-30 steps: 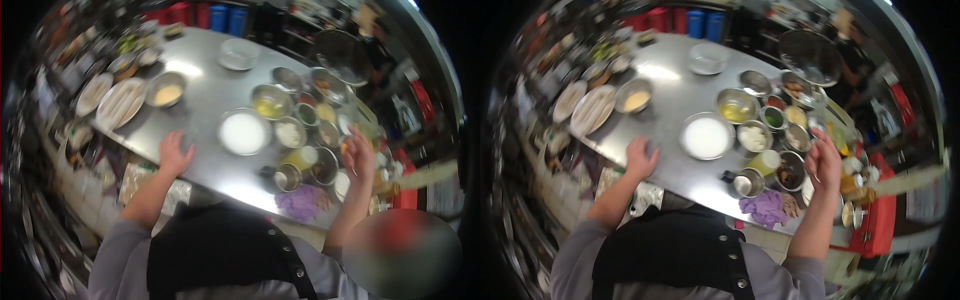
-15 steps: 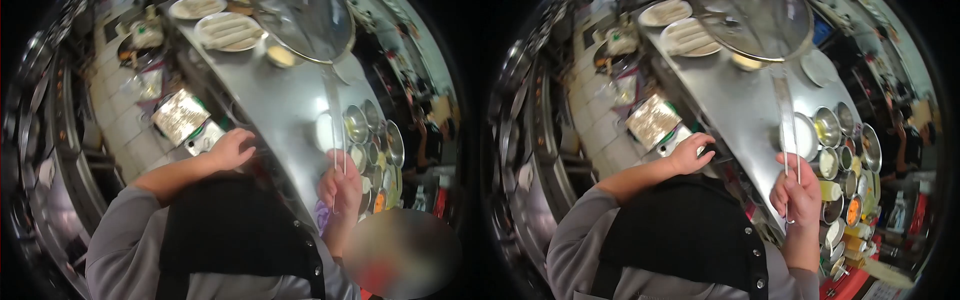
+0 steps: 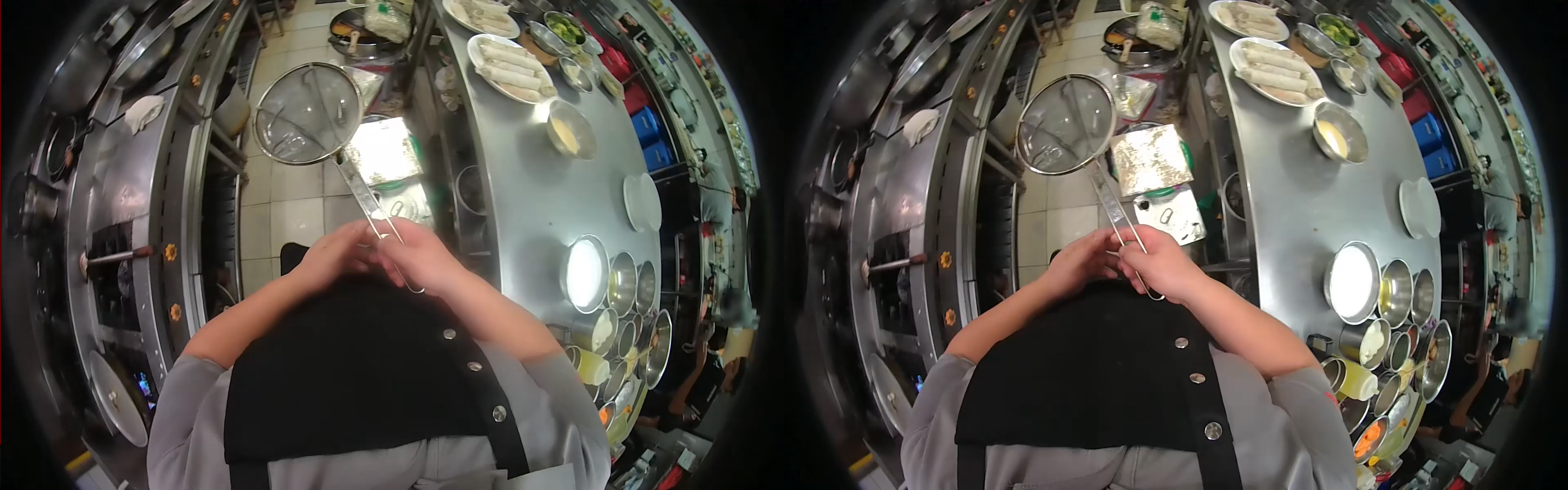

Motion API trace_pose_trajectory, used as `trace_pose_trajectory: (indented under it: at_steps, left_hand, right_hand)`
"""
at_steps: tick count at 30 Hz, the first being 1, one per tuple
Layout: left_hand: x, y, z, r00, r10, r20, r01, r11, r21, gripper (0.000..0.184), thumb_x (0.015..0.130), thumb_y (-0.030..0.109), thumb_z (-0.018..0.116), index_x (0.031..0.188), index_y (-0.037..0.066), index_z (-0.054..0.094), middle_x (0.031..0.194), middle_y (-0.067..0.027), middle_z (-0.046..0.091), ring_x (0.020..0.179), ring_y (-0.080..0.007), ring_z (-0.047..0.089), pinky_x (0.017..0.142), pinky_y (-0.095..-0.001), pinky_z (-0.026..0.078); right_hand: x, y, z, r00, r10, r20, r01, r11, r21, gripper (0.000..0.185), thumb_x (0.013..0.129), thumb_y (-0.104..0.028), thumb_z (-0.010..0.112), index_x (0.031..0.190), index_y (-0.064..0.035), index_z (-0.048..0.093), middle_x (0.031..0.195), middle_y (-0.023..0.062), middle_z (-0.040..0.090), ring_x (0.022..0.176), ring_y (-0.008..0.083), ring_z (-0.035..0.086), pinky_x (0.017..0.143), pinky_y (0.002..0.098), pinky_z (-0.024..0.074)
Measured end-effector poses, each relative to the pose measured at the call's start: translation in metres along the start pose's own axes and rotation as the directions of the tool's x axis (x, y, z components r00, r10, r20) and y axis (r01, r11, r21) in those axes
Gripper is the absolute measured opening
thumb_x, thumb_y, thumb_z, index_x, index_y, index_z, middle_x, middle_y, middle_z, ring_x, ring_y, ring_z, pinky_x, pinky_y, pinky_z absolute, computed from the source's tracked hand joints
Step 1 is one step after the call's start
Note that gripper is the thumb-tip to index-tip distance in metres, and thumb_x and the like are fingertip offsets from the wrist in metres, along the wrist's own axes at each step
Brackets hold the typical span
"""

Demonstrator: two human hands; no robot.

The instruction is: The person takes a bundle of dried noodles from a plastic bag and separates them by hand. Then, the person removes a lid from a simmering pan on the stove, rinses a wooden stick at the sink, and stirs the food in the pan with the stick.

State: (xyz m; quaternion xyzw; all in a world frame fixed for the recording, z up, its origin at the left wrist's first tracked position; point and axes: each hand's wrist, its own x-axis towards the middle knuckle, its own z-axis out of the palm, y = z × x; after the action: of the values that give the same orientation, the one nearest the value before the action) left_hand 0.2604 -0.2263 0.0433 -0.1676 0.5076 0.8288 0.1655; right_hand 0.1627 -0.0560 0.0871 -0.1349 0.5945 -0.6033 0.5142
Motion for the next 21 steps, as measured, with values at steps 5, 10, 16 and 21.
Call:
trace_pose_trajectory:
  at_steps: [5,10,16,21]
  left_hand:
    - [-0.026,0.019,-0.001,0.975,0.195,-0.105,-0.198,0.980,-0.023,0.042,0.100,0.025,0.050,0.136,0.003,0.046,0.121,-0.0087,0.059,0.095,-0.0148,0.059,0.082,-0.0332,0.050]
    - [-0.054,0.050,-0.046,0.793,0.507,-0.339,-0.523,0.851,0.051,0.038,0.101,0.019,0.048,0.135,0.003,0.045,0.115,-0.0098,0.062,0.085,-0.0148,0.062,0.080,-0.0326,0.051]
    - [-0.135,0.119,-0.133,0.696,0.476,-0.538,-0.539,0.841,0.046,0.035,0.105,0.023,0.033,0.134,0.004,0.042,0.096,-0.0129,0.065,0.072,-0.0174,0.065,0.068,-0.0292,0.052]
    - [-0.176,0.145,-0.214,0.594,0.481,-0.645,-0.522,0.840,0.146,0.036,0.105,0.029,0.033,0.128,0.005,0.047,0.072,-0.0037,0.058,0.054,-0.0125,0.057,0.050,-0.0244,0.042]
  right_hand:
    - [0.026,-0.017,0.039,0.986,-0.009,0.169,0.044,0.977,-0.207,0.024,0.093,-0.012,0.049,0.115,-0.0046,0.051,0.068,0.0019,0.055,0.048,0.0107,0.050,0.043,0.0243,0.0400]
    - [0.074,-0.048,0.077,0.909,-0.107,0.403,0.200,0.959,-0.198,0.026,0.098,-0.015,0.050,0.121,-0.0037,0.050,0.074,0.0023,0.057,0.053,0.0102,0.055,0.048,0.0239,0.0448]
    - [0.136,-0.052,0.054,0.965,-0.013,0.260,0.121,0.908,-0.402,0.033,0.097,-0.018,0.054,0.126,-0.0019,0.055,0.078,0.0019,0.058,0.059,0.0094,0.055,0.056,0.0248,0.0478]
    - [0.180,-0.014,0.016,0.993,0.095,-0.075,-0.118,0.909,-0.400,0.023,0.096,-0.019,0.056,0.111,-0.0016,0.059,0.071,0.0031,0.058,0.049,0.0108,0.054,0.044,0.0249,0.0438]
